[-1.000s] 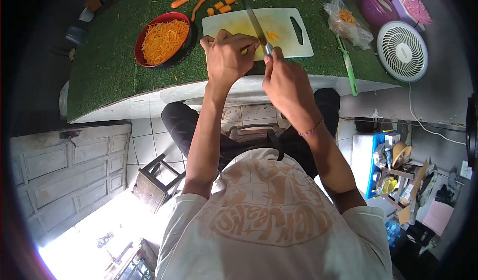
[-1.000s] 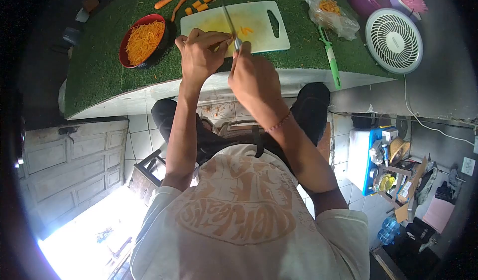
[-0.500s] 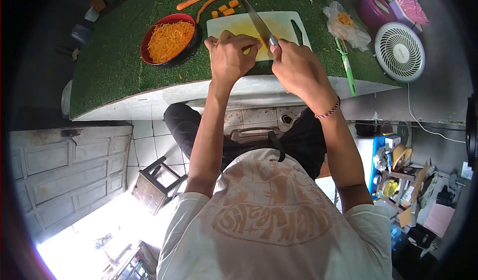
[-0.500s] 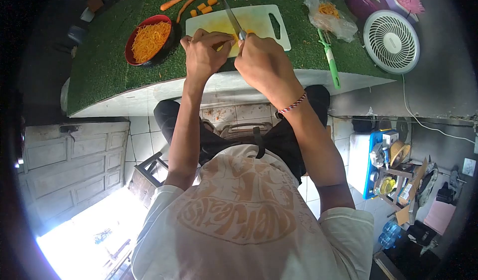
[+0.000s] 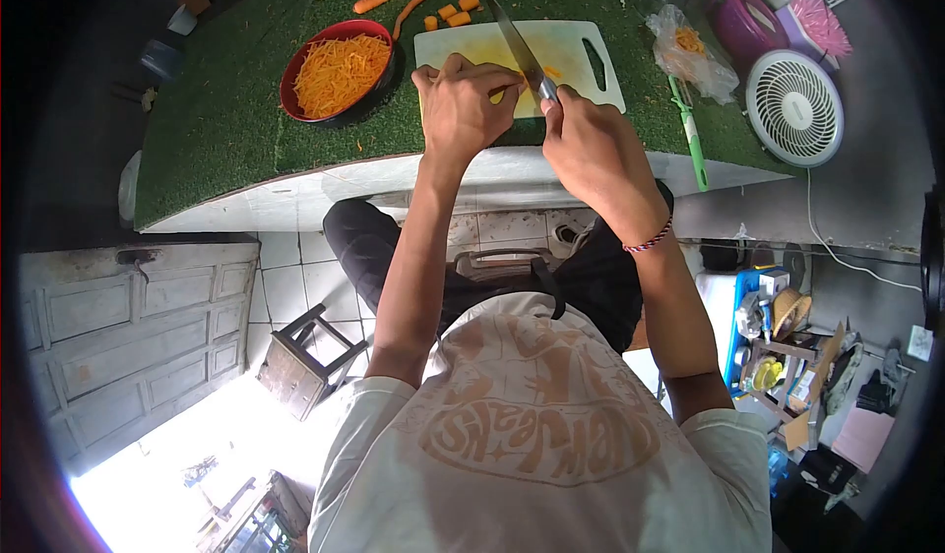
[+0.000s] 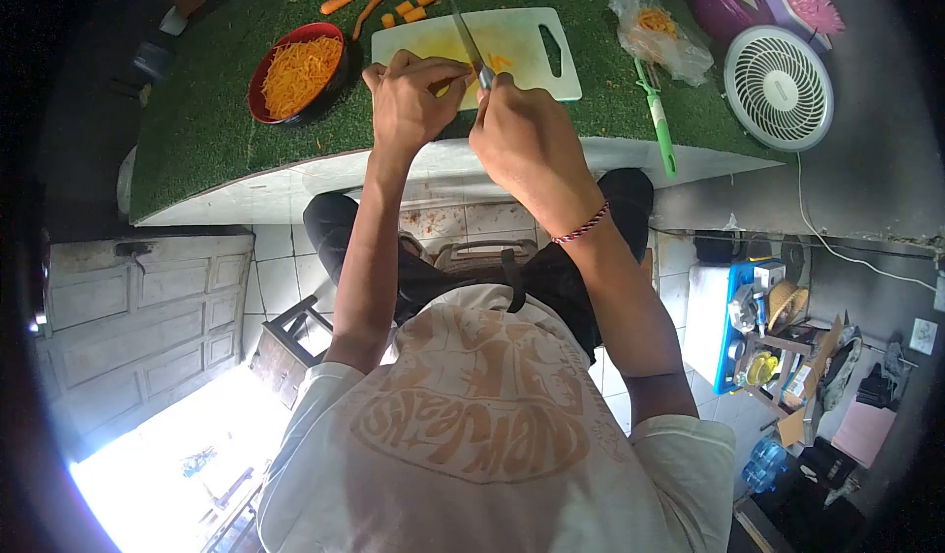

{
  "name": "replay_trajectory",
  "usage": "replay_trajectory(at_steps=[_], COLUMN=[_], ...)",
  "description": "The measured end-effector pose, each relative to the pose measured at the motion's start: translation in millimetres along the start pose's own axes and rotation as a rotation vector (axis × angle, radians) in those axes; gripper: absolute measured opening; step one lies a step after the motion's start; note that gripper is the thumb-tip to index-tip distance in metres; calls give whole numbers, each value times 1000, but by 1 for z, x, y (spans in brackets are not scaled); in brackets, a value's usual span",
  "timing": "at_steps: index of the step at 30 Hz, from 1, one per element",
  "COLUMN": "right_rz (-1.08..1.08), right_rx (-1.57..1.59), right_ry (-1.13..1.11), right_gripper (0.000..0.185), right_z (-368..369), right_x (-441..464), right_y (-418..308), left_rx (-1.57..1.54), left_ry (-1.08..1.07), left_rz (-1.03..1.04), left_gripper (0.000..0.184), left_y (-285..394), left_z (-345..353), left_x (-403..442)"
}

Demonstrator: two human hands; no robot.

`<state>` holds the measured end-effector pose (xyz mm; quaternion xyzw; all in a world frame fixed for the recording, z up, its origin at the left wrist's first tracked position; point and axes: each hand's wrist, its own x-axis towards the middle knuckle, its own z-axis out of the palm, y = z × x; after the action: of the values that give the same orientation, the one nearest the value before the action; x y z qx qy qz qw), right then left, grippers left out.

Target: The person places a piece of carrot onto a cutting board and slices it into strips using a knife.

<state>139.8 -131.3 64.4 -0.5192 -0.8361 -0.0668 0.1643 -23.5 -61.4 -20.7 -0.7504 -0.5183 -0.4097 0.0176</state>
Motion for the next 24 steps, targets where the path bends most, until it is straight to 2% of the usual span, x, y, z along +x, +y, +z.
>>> replay_trajectory(at_steps=[2, 8, 14, 18, 21, 24], right_rz=[209, 174, 307, 337, 407, 278], right_rx=[244, 230, 213, 149, 231, 239], right_ry=[-61, -79, -143, -54, -144, -23], right_gripper=[19, 20, 19, 17, 19, 20], right_z=[-4, 1, 0, 22, 18, 22], right_x=[5, 2, -1, -12, 5, 17], right_y=[-4, -2, -16, -27, -16, -2], left_rx=[6, -6, -21, -38, -29, -16], left_ry=[4, 4, 22, 5, -3, 3], left_rz=[8, 2, 23, 8, 3, 14], left_gripper=[7, 5, 5, 5, 5, 6], left_y=[0, 1, 0, 2, 3, 2], left_z=[0, 0, 0, -3, -3, -3], left_x=[0, 0, 0, 1, 1, 2])
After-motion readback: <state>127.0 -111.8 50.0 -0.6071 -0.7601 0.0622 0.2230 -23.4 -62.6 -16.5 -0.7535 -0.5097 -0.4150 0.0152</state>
